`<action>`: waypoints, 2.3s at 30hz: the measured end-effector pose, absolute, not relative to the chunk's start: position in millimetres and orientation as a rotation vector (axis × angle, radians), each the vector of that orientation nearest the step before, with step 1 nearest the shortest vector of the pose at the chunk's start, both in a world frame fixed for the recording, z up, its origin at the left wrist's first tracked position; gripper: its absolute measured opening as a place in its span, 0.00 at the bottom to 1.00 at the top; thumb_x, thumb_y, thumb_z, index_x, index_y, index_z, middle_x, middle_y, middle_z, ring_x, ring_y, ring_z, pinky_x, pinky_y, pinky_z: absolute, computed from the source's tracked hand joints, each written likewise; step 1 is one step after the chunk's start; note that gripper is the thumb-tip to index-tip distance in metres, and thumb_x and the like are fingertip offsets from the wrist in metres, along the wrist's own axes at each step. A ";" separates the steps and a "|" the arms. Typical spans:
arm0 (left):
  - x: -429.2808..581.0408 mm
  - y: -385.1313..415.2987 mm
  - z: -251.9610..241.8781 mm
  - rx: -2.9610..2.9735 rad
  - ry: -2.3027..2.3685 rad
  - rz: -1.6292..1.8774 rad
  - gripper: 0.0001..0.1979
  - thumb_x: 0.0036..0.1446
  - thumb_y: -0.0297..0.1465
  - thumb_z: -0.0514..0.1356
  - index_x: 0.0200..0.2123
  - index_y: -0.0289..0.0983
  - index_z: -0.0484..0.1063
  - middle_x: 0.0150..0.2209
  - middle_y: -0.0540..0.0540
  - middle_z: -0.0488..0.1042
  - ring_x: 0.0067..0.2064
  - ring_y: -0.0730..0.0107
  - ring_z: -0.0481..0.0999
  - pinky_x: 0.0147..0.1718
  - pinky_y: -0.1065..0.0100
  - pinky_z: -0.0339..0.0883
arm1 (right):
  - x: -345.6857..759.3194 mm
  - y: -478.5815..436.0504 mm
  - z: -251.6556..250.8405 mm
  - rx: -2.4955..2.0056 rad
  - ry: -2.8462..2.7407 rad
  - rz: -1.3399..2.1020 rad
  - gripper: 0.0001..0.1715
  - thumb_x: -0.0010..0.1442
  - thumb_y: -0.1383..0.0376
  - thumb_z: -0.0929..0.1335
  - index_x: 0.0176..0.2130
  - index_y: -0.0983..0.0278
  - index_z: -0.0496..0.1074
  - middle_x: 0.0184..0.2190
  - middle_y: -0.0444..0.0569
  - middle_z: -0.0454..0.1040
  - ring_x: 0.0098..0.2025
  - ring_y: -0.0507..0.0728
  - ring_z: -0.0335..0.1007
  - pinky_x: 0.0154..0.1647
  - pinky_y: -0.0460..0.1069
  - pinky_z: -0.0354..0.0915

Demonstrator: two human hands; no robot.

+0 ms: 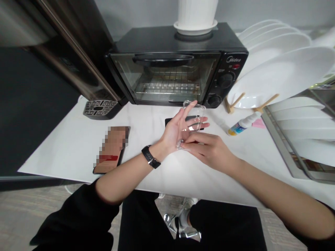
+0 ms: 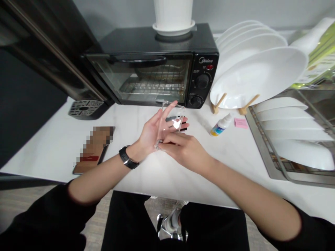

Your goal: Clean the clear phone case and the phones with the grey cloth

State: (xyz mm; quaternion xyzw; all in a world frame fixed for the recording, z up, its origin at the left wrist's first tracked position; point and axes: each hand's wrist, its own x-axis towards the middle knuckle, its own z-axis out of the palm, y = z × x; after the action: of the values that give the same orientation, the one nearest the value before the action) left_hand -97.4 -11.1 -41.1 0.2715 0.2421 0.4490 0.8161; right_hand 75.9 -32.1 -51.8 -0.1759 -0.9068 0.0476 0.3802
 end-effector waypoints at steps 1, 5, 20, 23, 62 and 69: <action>-98.4 -10.8 -40.0 0.579 0.520 0.985 0.33 0.80 0.51 0.45 0.82 0.54 0.52 0.49 0.42 0.84 0.51 0.56 0.86 0.52 0.58 0.76 | 76.4 -33.8 -51.4 -0.432 -2.356 0.081 0.07 0.75 0.70 0.71 0.47 0.65 0.83 0.38 0.49 0.85 0.36 0.55 0.82 0.36 0.50 0.77; -98.5 -11.1 -37.2 0.551 0.561 1.041 0.33 0.80 0.51 0.43 0.83 0.54 0.50 0.49 0.41 0.84 0.53 0.55 0.85 0.49 0.59 0.77 | 84.6 -32.7 -48.3 -0.488 -2.479 -0.040 0.10 0.76 0.70 0.69 0.45 0.63 0.82 0.39 0.47 0.85 0.37 0.55 0.80 0.36 0.50 0.75; -84.4 -24.6 -46.1 0.534 0.590 0.720 0.31 0.78 0.53 0.48 0.75 0.49 0.66 0.55 0.37 0.81 0.49 0.54 0.83 0.60 0.38 0.73 | 101.4 -3.3 -50.6 -0.959 -1.963 -0.043 0.11 0.74 0.65 0.72 0.47 0.60 0.87 0.37 0.50 0.83 0.36 0.57 0.80 0.32 0.52 0.72; -81.8 -25.3 -43.4 0.494 0.560 0.737 0.29 0.80 0.49 0.45 0.73 0.45 0.69 0.52 0.38 0.83 0.41 0.60 0.83 0.50 0.54 0.77 | 88.6 -13.4 -53.1 -0.877 -1.862 0.181 0.09 0.72 0.66 0.73 0.47 0.58 0.87 0.39 0.49 0.83 0.40 0.57 0.82 0.35 0.52 0.75; -88.6 -25.1 -33.2 0.469 0.494 0.876 0.31 0.82 0.48 0.41 0.81 0.54 0.55 0.42 0.47 0.84 0.39 0.64 0.85 0.45 0.65 0.76 | 79.3 -31.9 -52.3 -0.701 -2.107 0.270 0.09 0.74 0.65 0.72 0.48 0.58 0.86 0.36 0.47 0.82 0.36 0.54 0.80 0.34 0.50 0.74; -100.0 -17.5 -29.1 0.506 0.516 1.008 0.33 0.79 0.55 0.46 0.82 0.61 0.50 0.53 0.43 0.82 0.59 0.49 0.85 0.55 0.57 0.75 | 83.5 -37.1 -41.1 -0.451 -2.399 -0.071 0.09 0.75 0.69 0.71 0.48 0.61 0.83 0.35 0.44 0.84 0.32 0.51 0.76 0.34 0.49 0.70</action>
State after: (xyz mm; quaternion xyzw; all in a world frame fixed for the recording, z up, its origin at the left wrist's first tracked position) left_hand -100.0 -17.5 -29.1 0.2372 0.2418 0.4723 0.8138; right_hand 83.5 -37.1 -41.1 -0.1735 -0.9228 -0.0272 0.3429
